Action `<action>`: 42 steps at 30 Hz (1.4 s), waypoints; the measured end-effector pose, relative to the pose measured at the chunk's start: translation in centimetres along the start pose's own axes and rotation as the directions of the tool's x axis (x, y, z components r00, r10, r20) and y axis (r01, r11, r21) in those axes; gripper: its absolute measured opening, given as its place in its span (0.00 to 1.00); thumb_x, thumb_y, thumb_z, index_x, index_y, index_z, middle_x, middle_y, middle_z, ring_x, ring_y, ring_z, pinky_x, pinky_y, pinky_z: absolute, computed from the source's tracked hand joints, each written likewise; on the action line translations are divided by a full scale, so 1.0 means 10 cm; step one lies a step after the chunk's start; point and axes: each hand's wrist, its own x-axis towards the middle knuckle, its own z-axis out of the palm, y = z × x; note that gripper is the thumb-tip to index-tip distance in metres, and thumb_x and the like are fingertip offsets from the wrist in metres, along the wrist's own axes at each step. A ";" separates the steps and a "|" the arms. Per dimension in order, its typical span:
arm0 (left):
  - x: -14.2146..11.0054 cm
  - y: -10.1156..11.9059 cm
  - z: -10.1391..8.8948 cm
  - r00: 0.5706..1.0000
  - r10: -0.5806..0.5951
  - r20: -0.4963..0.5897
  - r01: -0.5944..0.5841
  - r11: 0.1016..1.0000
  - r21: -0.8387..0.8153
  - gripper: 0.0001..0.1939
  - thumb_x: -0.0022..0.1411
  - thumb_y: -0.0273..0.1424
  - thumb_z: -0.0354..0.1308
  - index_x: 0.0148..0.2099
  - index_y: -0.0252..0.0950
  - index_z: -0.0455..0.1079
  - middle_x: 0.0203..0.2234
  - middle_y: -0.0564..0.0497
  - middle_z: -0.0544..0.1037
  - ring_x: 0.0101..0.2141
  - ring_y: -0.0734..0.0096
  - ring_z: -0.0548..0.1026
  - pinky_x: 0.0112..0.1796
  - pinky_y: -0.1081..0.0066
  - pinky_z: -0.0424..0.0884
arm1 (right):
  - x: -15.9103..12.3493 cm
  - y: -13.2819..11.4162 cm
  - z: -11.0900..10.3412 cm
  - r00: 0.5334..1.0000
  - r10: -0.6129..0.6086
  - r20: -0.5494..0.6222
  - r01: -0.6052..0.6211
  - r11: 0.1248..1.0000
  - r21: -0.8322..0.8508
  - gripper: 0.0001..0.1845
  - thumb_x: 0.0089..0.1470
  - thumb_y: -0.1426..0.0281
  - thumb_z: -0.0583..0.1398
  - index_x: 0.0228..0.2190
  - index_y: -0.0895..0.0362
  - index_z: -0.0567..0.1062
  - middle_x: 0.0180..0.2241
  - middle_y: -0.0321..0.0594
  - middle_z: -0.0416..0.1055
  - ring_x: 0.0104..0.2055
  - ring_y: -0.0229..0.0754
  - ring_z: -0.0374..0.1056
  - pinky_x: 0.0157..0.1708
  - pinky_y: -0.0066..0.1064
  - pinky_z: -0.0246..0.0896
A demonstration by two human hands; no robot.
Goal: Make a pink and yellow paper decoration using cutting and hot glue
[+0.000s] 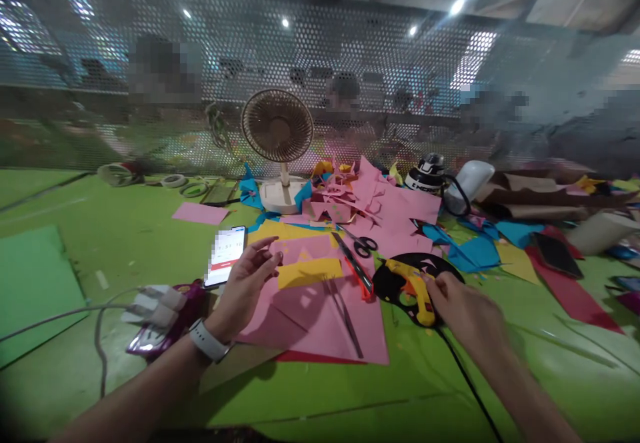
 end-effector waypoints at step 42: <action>0.05 0.02 -0.03 0.997 0.005 -0.072 -0.008 0.999 -0.045 0.18 0.55 0.32 0.61 0.48 0.37 0.65 0.28 0.56 0.68 0.33 0.75 0.69 0.32 0.76 0.65 | 0.01 -1.16 0.70 0.883 -0.406 0.236 0.254 0.836 0.487 0.15 0.54 0.61 0.58 0.38 0.56 0.79 0.35 0.42 0.78 0.34 0.47 0.75 0.31 0.35 0.72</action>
